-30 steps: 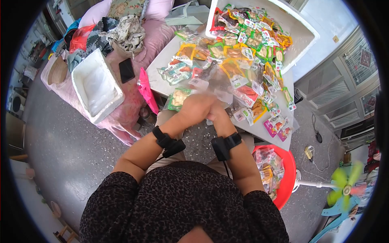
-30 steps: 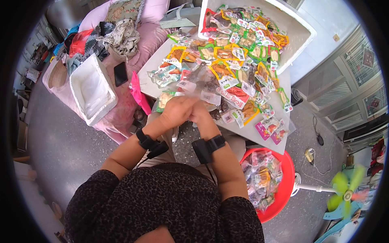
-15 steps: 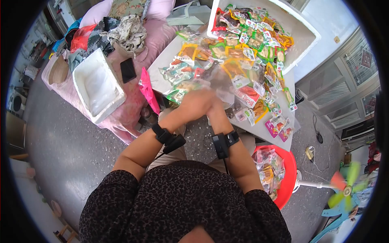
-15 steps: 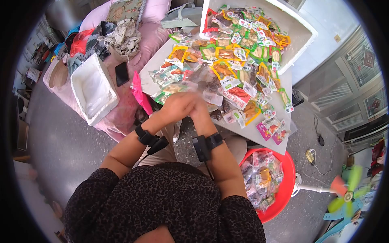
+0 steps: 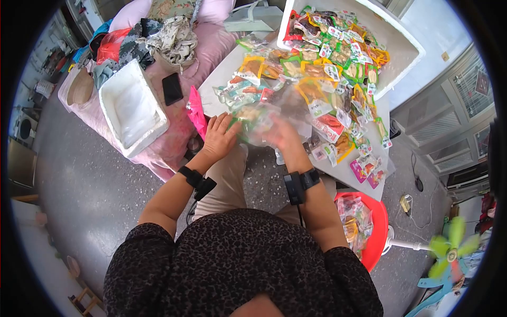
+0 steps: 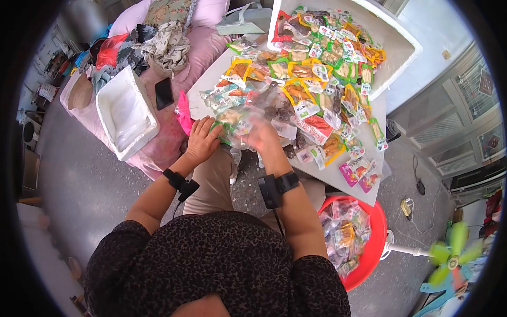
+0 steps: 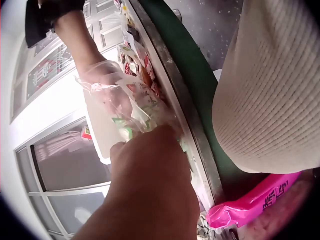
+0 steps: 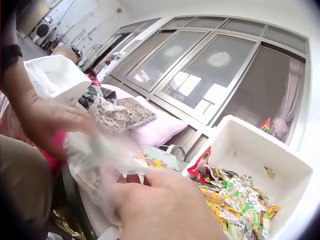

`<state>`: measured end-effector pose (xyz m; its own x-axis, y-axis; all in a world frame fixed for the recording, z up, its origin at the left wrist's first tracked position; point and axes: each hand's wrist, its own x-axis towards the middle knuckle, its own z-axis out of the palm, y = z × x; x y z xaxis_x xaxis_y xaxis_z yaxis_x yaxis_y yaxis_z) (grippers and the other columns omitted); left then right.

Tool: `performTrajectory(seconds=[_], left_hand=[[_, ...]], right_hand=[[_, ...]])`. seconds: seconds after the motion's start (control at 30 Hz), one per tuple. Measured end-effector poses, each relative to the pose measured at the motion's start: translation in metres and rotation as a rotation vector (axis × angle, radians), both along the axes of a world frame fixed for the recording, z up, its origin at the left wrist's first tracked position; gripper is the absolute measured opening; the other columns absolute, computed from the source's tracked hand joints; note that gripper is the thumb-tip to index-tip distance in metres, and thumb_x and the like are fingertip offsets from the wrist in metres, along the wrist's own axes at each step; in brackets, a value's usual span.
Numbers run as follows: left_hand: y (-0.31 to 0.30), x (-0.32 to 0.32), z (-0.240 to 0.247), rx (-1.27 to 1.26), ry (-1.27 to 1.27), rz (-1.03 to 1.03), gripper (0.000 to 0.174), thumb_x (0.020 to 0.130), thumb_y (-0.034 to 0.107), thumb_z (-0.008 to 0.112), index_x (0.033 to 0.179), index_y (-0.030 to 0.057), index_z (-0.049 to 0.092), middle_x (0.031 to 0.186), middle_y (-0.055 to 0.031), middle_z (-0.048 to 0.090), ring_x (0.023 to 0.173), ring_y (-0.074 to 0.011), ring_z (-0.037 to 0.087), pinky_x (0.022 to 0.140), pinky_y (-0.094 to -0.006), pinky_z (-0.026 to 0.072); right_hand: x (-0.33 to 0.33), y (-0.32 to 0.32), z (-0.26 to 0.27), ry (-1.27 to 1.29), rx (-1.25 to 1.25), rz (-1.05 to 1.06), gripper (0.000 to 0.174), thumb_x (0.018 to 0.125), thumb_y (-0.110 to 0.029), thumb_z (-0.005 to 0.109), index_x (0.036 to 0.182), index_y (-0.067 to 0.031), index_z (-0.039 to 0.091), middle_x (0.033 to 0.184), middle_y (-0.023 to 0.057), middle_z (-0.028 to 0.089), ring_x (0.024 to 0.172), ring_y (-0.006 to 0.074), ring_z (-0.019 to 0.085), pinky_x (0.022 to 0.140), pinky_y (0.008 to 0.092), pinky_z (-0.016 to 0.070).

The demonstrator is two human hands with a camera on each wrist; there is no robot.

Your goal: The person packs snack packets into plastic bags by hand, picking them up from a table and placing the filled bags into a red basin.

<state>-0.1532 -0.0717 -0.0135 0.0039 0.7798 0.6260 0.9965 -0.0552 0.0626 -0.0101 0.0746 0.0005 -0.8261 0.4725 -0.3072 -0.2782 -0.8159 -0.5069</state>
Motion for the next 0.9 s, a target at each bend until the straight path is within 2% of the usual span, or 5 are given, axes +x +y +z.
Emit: performTrajectory(seconds=[0.17, 0.37, 0.57, 0.67, 0.9], left_hand=[[0.019, 0.001, 0.003, 0.118, 0.002, -0.146, 0.051, 0.051, 0.006, 0.058, 0.100, 0.0098, 0.045, 0.103, -0.0125, 0.043, 0.097, -0.0309, 0.042, 0.080, -0.0425, 0.0352], [0.032, 0.002, 0.011, 0.075, -0.005, -0.251, 0.041, 0.050, 0.004, 0.057, 0.090, 0.0065, 0.050, 0.099, -0.0114, 0.045, 0.093, -0.0292, 0.045, 0.079, -0.0404, 0.0370], [0.036, 0.004, 0.015, 0.142, -0.004, -0.263, 0.029, 0.056, 0.006, 0.055, 0.085, 0.0083, 0.053, 0.095, -0.0092, 0.049, 0.092, -0.0260, 0.046, 0.079, -0.0387, 0.0362], [0.041, 0.001, 0.026, 0.127, -0.036, -0.267, 0.026, 0.058, 0.006, 0.054, 0.084, 0.0075, 0.053, 0.093, -0.0079, 0.050, 0.091, -0.0253, 0.047, 0.078, -0.0387, 0.0368], [0.050, -0.018, 0.104, -0.470, -0.376, -0.369, 0.018, 0.076, 0.010, 0.048, 0.090, -0.0025, 0.048, 0.085, -0.0168, 0.052, 0.082, -0.0325, 0.048, 0.072, -0.0357, 0.0387]], right_hand=[[0.010, -0.006, 0.017, -0.249, 0.339, 0.097, 0.033, 0.077, -0.008, 0.048, 0.110, -0.0080, 0.041, 0.095, 0.0072, 0.052, 0.079, 0.0211, 0.055, 0.063, 0.0376, 0.0475], [0.003, 0.002, 0.004, -0.167, 0.335, 0.257, 0.034, 0.074, -0.007, 0.054, 0.107, -0.0066, 0.045, 0.084, 0.0036, 0.054, 0.067, 0.0125, 0.053, 0.054, 0.0242, 0.0460], [0.016, 0.012, -0.005, -0.194, 0.399, 0.140, 0.019, 0.077, -0.013, 0.051, 0.095, -0.0068, 0.049, 0.080, 0.0043, 0.054, 0.068, 0.0136, 0.055, 0.047, 0.0236, 0.0417], [0.028, 0.009, 0.017, -0.207, 0.526, 0.040, 0.021, 0.077, -0.020, 0.052, 0.094, -0.0054, 0.051, 0.083, 0.0046, 0.055, 0.074, 0.0141, 0.054, 0.057, 0.0263, 0.0431], [0.054, 0.004, 0.083, -0.423, 1.485, 0.060, 0.028, 0.078, -0.026, 0.052, 0.090, -0.0008, 0.052, 0.086, 0.0074, 0.055, 0.079, 0.0159, 0.052, 0.070, 0.0271, 0.0409]])
